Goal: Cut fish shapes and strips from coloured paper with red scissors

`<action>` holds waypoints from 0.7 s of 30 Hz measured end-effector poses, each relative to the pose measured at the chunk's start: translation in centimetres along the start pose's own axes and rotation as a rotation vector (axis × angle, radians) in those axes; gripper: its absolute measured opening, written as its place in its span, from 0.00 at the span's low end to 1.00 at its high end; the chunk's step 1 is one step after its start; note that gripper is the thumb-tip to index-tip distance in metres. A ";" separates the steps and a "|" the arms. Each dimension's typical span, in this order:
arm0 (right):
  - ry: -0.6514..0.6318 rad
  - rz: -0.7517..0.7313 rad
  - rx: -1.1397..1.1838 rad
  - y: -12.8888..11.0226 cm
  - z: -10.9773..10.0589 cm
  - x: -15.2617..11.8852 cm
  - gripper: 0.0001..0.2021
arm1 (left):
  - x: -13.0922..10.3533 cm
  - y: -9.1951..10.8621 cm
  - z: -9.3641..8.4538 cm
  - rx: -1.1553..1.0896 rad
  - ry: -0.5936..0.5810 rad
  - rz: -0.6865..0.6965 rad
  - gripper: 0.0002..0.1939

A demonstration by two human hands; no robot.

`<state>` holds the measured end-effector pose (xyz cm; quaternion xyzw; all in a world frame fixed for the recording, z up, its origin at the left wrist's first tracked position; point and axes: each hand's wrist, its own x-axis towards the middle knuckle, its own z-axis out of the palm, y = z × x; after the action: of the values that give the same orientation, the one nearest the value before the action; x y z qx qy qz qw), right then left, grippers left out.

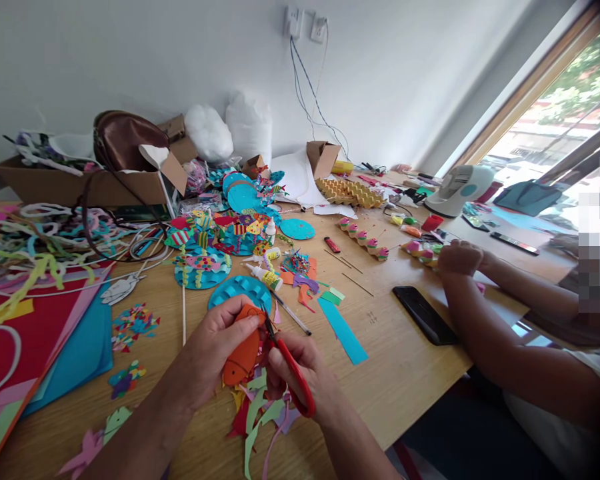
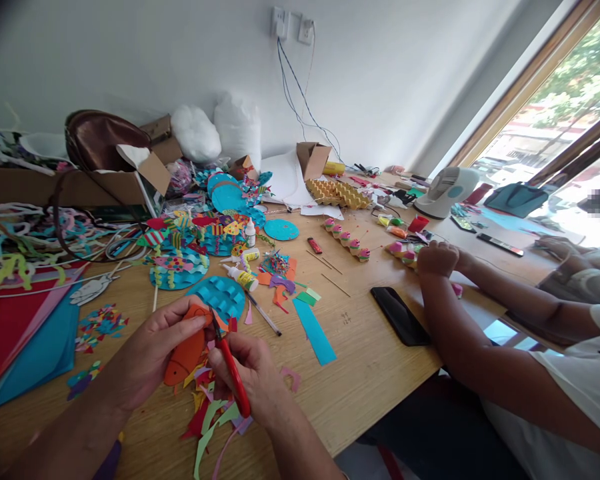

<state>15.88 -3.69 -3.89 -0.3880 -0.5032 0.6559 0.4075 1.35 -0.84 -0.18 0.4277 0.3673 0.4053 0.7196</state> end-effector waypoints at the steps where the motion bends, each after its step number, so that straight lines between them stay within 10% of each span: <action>1: 0.002 0.001 -0.003 0.0 0.0 0.0 0.23 | 0.0 0.1 0.0 0.010 -0.003 -0.002 0.05; 21: -0.058 0.028 -0.073 -0.1 -0.8 -0.4 0.21 | 0.0 0.8 -1.1 0.148 -0.108 -0.044 0.05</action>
<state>16.79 -3.82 -3.94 -0.3904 -0.5330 0.6536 0.3692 0.20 -0.28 0.14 0.4929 0.3664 0.3376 0.7133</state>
